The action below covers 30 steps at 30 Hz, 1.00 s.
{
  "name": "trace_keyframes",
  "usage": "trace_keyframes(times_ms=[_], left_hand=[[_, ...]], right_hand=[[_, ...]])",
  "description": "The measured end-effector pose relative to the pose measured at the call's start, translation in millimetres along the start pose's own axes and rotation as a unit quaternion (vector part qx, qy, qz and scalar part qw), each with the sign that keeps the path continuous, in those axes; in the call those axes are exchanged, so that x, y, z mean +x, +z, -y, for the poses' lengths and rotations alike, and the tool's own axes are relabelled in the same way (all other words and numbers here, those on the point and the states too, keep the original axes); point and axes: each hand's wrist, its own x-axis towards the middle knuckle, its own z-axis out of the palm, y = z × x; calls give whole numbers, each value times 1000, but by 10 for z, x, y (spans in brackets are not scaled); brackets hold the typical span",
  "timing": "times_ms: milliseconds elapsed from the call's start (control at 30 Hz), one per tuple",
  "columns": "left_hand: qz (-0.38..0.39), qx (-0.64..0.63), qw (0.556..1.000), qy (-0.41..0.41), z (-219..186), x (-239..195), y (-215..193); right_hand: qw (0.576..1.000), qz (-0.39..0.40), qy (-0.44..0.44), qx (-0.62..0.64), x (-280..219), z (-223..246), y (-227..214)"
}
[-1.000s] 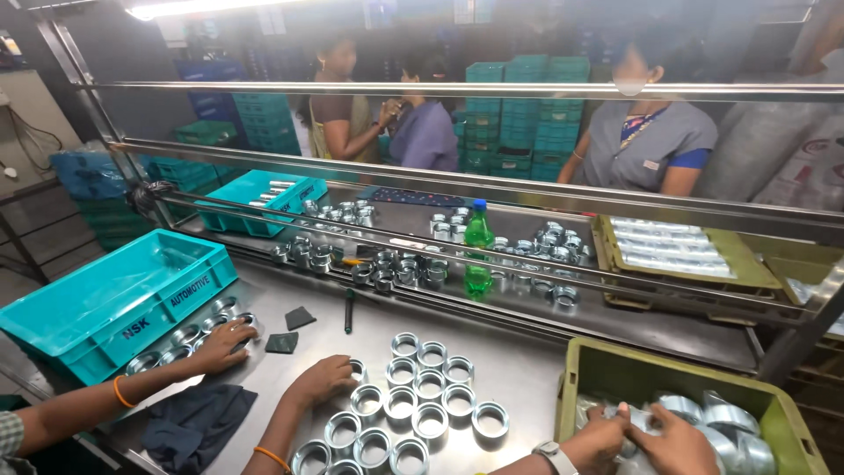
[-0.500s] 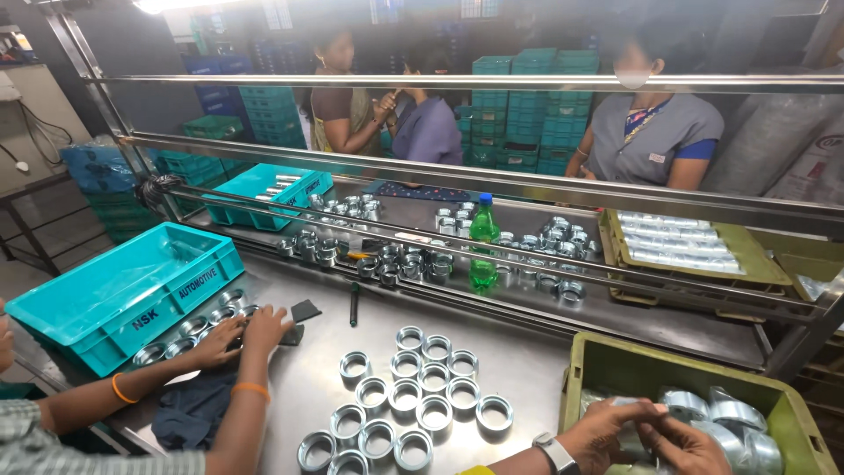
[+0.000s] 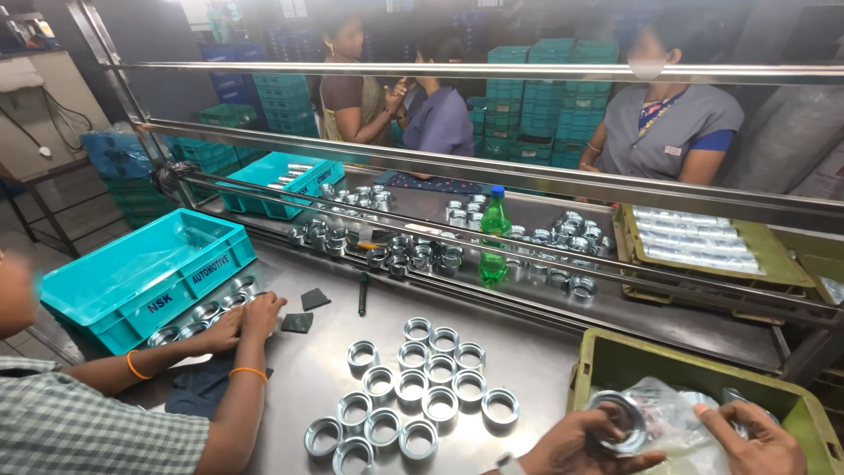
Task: The person places metal rings into plastic bags and then stacks the bags into a crate.
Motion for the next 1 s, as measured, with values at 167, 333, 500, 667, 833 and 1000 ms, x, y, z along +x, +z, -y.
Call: trace_keyframes(times_ms=[167, 333, 500, 667, 833, 1000], left_hand=[[-44, 119, 987, 100, -235, -619, 185], [-201, 658, 705, 172, -300, -1222, 88], [-165, 845, 491, 136, -226, -1409, -502], [-147, 892, 394, 168, -326, -1509, -553], [-167, 893, 352, 227, -460, -1543, -549], [-216, 833, 443, 250, -368, -1230, -37]], right_hand=[[995, -7, -61, 84, 323, -541, -330], [990, 113, -18, 86, 1035, -2015, -120], [942, 104, 113, -300, 379, -516, -311], [874, 177, 158, -423, 318, -511, -148], [865, 167, 173, -440, 184, -333, -147], [882, 164, 115, -426, 84, -132, -201]])
